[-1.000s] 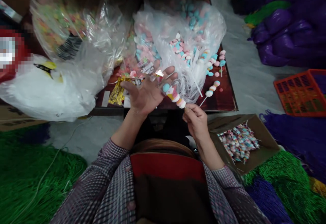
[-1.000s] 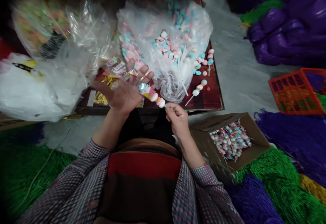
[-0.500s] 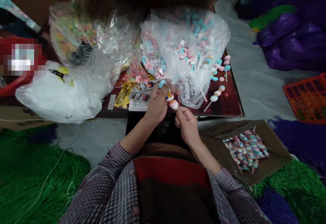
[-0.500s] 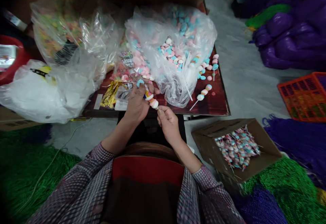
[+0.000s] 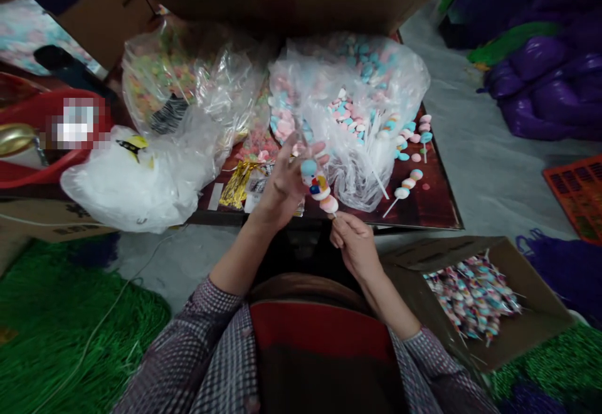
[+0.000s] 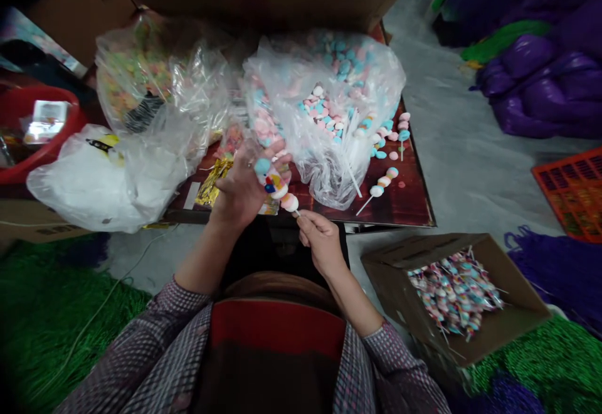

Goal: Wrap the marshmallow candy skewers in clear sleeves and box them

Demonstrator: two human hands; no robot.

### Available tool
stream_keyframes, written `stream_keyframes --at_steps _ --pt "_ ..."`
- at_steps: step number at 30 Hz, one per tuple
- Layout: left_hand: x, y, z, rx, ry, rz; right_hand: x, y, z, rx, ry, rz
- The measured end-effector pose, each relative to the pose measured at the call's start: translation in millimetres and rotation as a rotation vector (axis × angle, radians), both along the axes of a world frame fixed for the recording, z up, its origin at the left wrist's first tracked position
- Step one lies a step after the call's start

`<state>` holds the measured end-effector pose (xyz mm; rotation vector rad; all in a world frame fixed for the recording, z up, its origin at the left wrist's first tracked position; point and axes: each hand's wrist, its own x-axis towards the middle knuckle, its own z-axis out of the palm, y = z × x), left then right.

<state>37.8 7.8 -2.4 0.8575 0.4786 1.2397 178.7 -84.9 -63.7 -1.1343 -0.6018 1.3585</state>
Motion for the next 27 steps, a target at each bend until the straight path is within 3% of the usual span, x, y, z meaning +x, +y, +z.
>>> stream_keyframes --at_steps 3,5,12,17,21,27 --pt "0.4 10.0 14.1 -0.049 0.039 0.013 0.2 -1.0 -0.4 0.003 -0.034 0.012" --pt "7.5 10.1 16.0 -0.077 0.063 0.043 -0.6 -2.3 0.5 0.004 -0.054 0.023" --pt "32.7 -14.4 1.0 -0.051 -0.043 0.113 -6.6 -4.9 6.6 0.011 0.064 0.15" --pt "25.5 -20.7 -4.7 -0.059 -0.011 0.031 -7.3 -1.5 8.9 0.007 0.156 0.29" --pt "8.4 -9.1 4.4 -0.033 0.035 -0.066 1.3 0.6 7.0 0.046 0.026 0.17" --pt "13.0 1.2 16.4 -0.088 0.048 0.1 -3.0 0.5 7.2 0.03 -0.02 0.107"
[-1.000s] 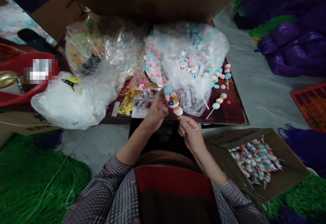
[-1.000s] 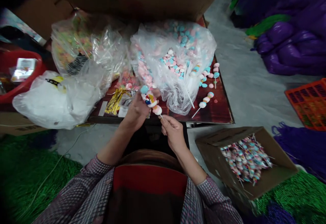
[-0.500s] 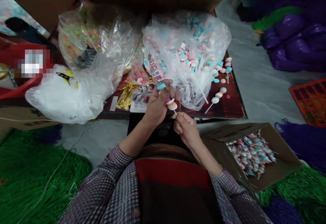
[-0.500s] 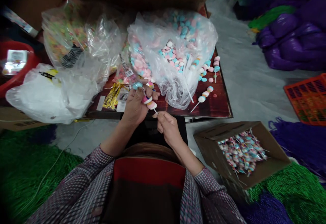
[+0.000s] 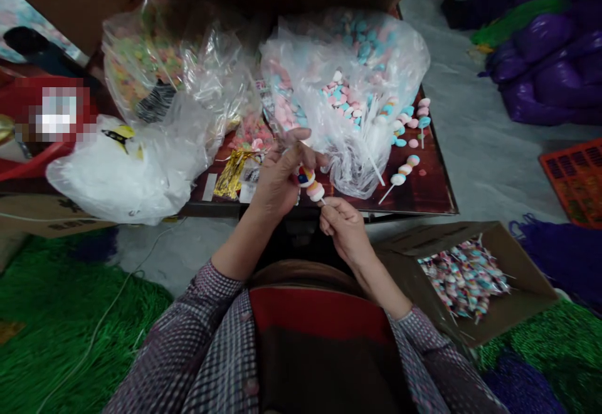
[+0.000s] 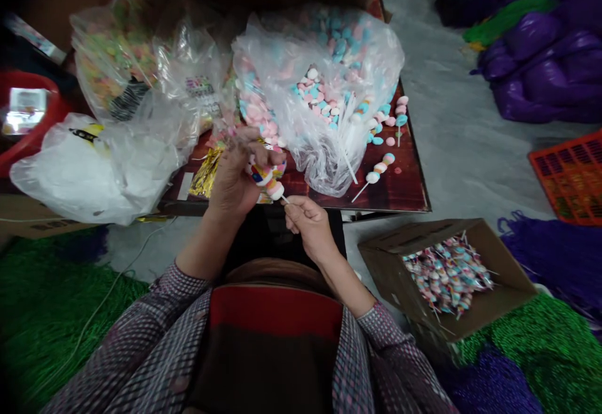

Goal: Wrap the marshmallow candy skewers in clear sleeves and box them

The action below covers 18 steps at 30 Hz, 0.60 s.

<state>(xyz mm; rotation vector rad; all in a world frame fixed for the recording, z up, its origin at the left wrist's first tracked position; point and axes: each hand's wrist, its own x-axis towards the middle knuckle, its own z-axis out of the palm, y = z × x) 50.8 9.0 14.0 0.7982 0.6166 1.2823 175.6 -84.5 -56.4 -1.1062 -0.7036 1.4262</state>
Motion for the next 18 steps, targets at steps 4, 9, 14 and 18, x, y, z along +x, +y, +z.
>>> stream_keyframes --at_steps 4,9,14,18 --pt "17.2 -11.2 -8.8 -0.039 0.025 0.073 -4.7 -4.3 2.3 0.085 -0.32 -0.094" --pt "21.2 -21.8 -21.6 -0.015 -0.011 0.005 1.7 -4.8 4.8 0.071 -0.246 -0.084" --pt "-1.5 -13.9 -20.3 0.008 -0.019 -0.333 7.2 -4.9 6.1 -0.025 0.263 0.265" --pt "-14.1 -1.0 -9.5 0.087 -0.061 -0.286 8.8 -6.9 1.7 -0.007 0.214 0.255"
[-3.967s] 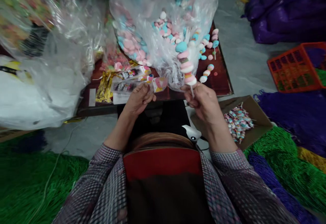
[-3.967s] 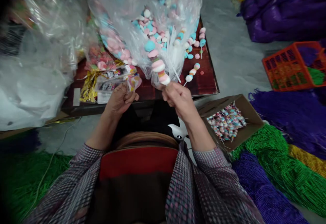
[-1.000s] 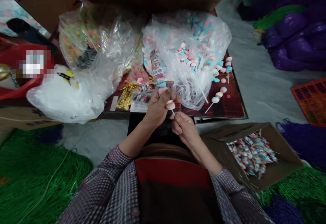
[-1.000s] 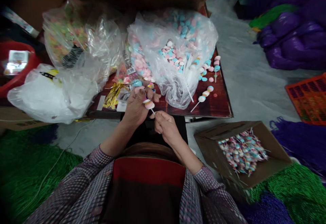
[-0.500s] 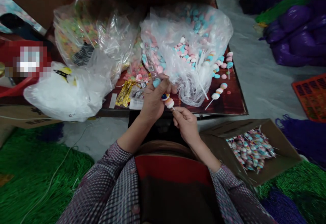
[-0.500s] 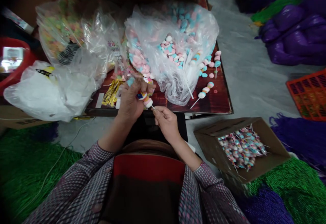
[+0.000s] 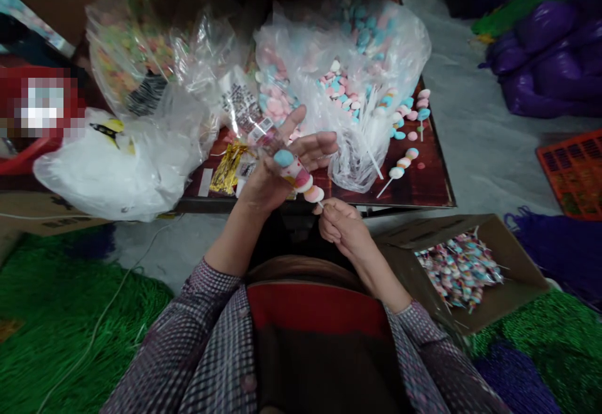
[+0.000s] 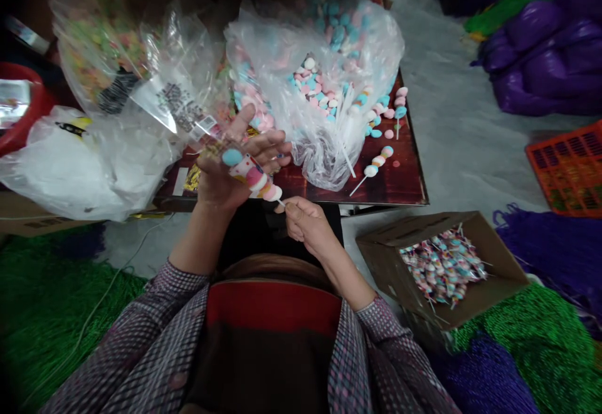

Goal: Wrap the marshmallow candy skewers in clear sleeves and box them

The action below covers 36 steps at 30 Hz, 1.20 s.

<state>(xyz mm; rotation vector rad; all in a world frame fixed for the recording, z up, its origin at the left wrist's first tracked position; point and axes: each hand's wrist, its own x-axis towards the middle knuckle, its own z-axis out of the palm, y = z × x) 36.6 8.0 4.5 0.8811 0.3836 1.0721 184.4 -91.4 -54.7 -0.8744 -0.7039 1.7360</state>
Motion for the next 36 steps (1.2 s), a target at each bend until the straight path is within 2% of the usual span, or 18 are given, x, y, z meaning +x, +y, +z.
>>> stream_keyframes --at_steps 3,5,9,14,18,20,22,27,31,36 --pt "4.0 2.0 1.7 0.002 0.065 0.126 -1.9 -0.8 -1.6 -0.002 -0.047 -0.023" --pt "11.4 -1.9 -0.8 -0.02 0.1 0.191 -5.2 -1.1 -0.4 0.034 -0.142 -0.097" --pt "27.1 -14.0 -7.3 -0.033 0.094 0.225 -14.1 0.4 5.3 0.108 -0.313 -0.269" --pt "36.6 -23.2 -19.0 -0.022 0.108 0.161 -19.9 7.0 10.6 -0.035 -0.057 -0.148" --pt "37.5 -26.9 -31.3 -0.078 0.168 0.105 -19.5 8.7 11.8 -0.059 -0.021 -0.157" --pt "34.0 -24.7 -30.8 -0.091 0.15 0.056 -18.1 7.6 11.2 -0.041 -0.038 -0.163" --pt "27.5 -18.2 -24.0 -0.066 0.097 0.031 -15.6 6.3 10.0 -0.011 -0.076 -0.155" --pt "13.3 0.7 -5.1 -0.001 -0.015 0.223 -6.6 7.2 7.8 0.072 -0.264 -0.159" --pt "17.5 0.5 -8.6 0.008 0.043 0.243 1.3 11.0 9.8 0.148 -0.394 -0.062" --pt "23.8 -4.9 -16.3 0.079 0.121 0.241 4.1 11.5 12.9 0.136 -0.415 0.019"
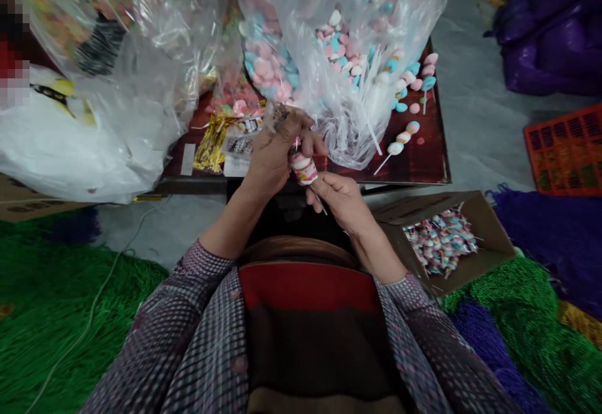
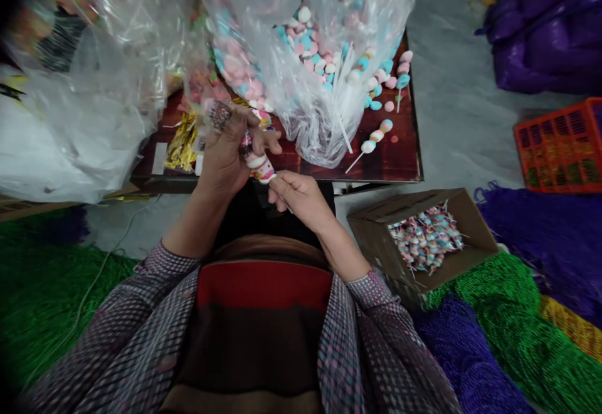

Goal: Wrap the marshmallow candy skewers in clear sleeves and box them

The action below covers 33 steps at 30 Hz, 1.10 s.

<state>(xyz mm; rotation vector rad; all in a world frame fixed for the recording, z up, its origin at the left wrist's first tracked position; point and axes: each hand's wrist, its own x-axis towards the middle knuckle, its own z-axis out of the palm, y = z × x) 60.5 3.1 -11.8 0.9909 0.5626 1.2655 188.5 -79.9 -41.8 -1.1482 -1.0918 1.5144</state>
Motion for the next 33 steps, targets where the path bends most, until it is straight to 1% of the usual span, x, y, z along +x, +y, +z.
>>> stream_keyframes --at_steps 3,5,8,10,13,15,16,18,20,22,25,27,29,31,33 --pt "-1.8 -2.2 -7.2 0.106 0.025 -0.012 -6.8 1.9 3.0 -0.035 -0.006 0.016" --pt "-3.7 -4.0 -12.6 0.121 0.067 -0.001 -13.2 5.2 3.5 -0.047 0.015 0.008" --pt "-4.2 -5.3 -15.5 0.073 0.076 0.016 -20.3 9.6 0.2 -0.018 0.082 -0.103" --pt "-2.6 -3.7 -12.1 0.033 0.047 0.057 -21.3 9.6 -2.3 -0.019 0.119 -0.14" --pt "-0.1 2.6 -2.8 -0.048 -0.015 0.161 -18.0 5.6 -2.8 -0.072 0.114 -0.078" --pt "0.6 6.2 1.7 -0.106 -0.048 0.18 -15.0 3.2 -1.7 -0.06 0.06 -0.1" --pt "0.6 6.9 2.5 -0.131 -0.055 0.164 -13.9 2.8 -1.3 -0.03 0.016 -0.145" --pt "0.5 5.3 0.7 -0.156 -0.058 0.094 -12.8 3.6 -1.4 0.041 -0.081 -0.245" --pt "0.1 1.3 -4.1 -0.161 -0.048 0.024 -13.1 5.4 -2.6 0.064 -0.111 -0.285" --pt "-0.6 -2.9 -9.2 -0.138 -0.033 -0.005 -14.0 6.5 -3.8 0.014 -0.038 -0.246" --pt "-2.6 -6.3 -13.7 -0.106 0.014 -0.002 -14.1 5.9 -2.8 -0.147 0.163 -0.117" --pt "-4.0 -7.4 -15.2 -0.109 0.059 -0.043 -13.0 5.0 -0.6 -0.23 0.273 -0.033" --pt "-5.0 -9.0 -17.7 -0.116 0.099 -0.131 -11.9 4.5 1.5 -0.257 0.344 0.012" --pt "-5.1 -11.4 -21.7 -0.117 0.118 -0.224 -11.7 4.7 2.8 -0.254 0.372 0.016" --pt "-4.2 -13.4 -25.9 -0.128 0.128 -0.257 -12.2 5.3 3.3 -0.237 0.356 -0.004"
